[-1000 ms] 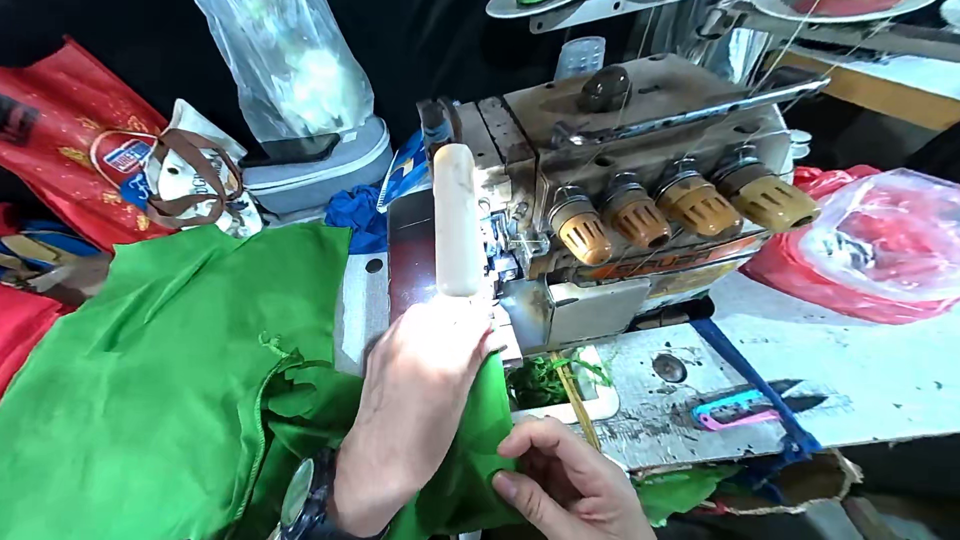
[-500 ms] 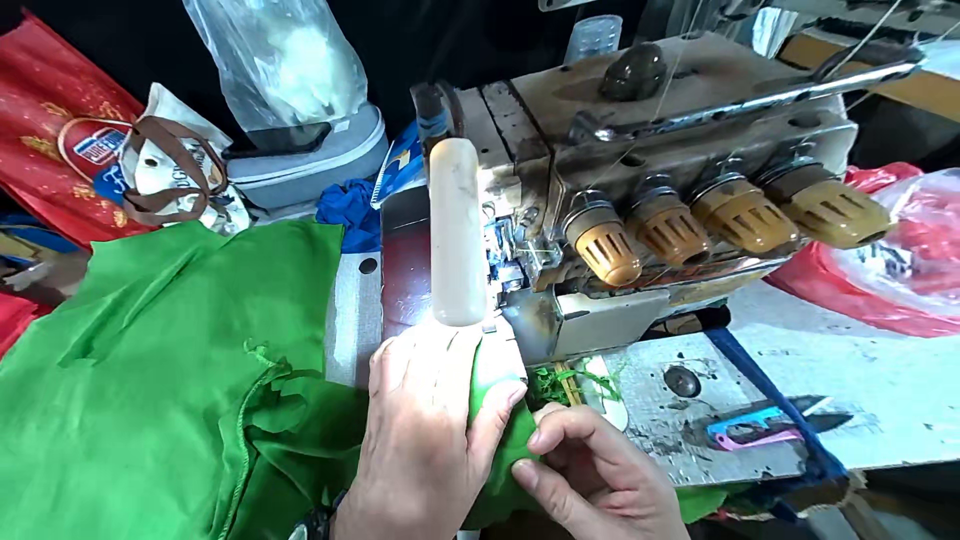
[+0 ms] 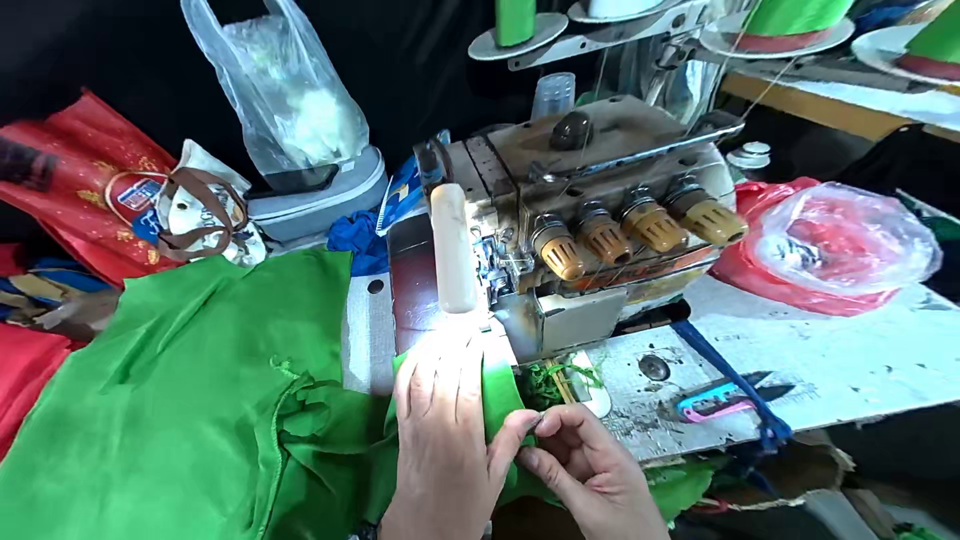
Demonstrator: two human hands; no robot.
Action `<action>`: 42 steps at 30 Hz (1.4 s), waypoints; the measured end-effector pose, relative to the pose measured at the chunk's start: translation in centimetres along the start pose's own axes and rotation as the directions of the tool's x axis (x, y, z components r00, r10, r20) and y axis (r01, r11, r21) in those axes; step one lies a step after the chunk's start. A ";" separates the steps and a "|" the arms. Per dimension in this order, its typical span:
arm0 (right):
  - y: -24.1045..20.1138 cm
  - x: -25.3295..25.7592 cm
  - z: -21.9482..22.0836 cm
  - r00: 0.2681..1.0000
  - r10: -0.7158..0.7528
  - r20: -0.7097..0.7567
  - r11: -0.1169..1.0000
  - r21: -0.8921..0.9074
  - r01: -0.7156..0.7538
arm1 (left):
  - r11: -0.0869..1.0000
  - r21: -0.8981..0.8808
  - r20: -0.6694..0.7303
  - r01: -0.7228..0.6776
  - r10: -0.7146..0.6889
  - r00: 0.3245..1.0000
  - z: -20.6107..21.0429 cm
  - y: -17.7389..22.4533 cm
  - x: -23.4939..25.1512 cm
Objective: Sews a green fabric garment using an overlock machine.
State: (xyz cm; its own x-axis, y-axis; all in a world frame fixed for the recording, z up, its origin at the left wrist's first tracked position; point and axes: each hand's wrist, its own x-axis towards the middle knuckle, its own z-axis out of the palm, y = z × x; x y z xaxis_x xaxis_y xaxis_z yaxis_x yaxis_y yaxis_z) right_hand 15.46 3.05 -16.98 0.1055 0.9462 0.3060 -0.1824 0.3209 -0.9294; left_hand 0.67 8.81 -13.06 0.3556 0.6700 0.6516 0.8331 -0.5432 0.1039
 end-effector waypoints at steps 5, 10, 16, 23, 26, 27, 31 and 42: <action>-0.2 1.7 0.6 0.995 -0.087 -0.053 0.984 -0.160 0.077 | 0.994 -0.103 0.073 0.022 -0.015 0.997 -0.4 -1.3 1.8; -0.9 3.4 1.2 0.996 -0.066 -0.061 0.966 -0.254 0.049 | 0.958 -0.285 0.099 -0.009 0.039 0.994 -0.4 -4.1 3.8; -0.5 1.4 0.9 0.995 0.064 -0.078 0.991 -0.112 -0.073 | 0.678 -0.551 0.354 0.486 -0.337 0.872 -2.5 -6.0 0.1; -2.0 0.0 0.4 0.995 0.044 -0.087 0.990 -0.128 -0.055 | 0.504 -0.645 0.482 0.574 -0.315 0.818 -6.1 -9.2 -1.5; -1.6 0.0 0.4 0.996 0.053 -0.065 0.986 -0.151 -0.062 | 0.644 -0.594 0.307 0.481 -0.371 0.876 -7.7 -9.6 -0.1; -1.0 0.0 0.3 0.995 0.068 -0.071 0.983 -0.163 -0.079 | 0.765 -0.464 0.210 0.447 -0.395 0.894 -7.6 -9.2 0.2; 0.2 0.0 0.1 0.995 0.056 -0.086 0.984 -0.162 -0.070 | 0.976 -0.099 -0.029 0.194 -0.198 0.980 -5.2 -4.8 0.0; 0.2 0.6 -0.1 0.997 -0.035 -0.072 0.993 -0.116 0.027 | 0.992 0.079 0.083 0.102 -0.109 0.991 0.1 0.2 0.2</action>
State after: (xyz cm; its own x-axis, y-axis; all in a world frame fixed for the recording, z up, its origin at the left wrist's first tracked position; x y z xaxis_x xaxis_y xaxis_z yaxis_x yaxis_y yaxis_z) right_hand 15.55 3.70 -16.94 0.1816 0.9288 0.3231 -0.0649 0.3392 -0.9385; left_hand 0.92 8.89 -13.02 0.2968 0.7648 0.5718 0.8960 -0.4301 0.1102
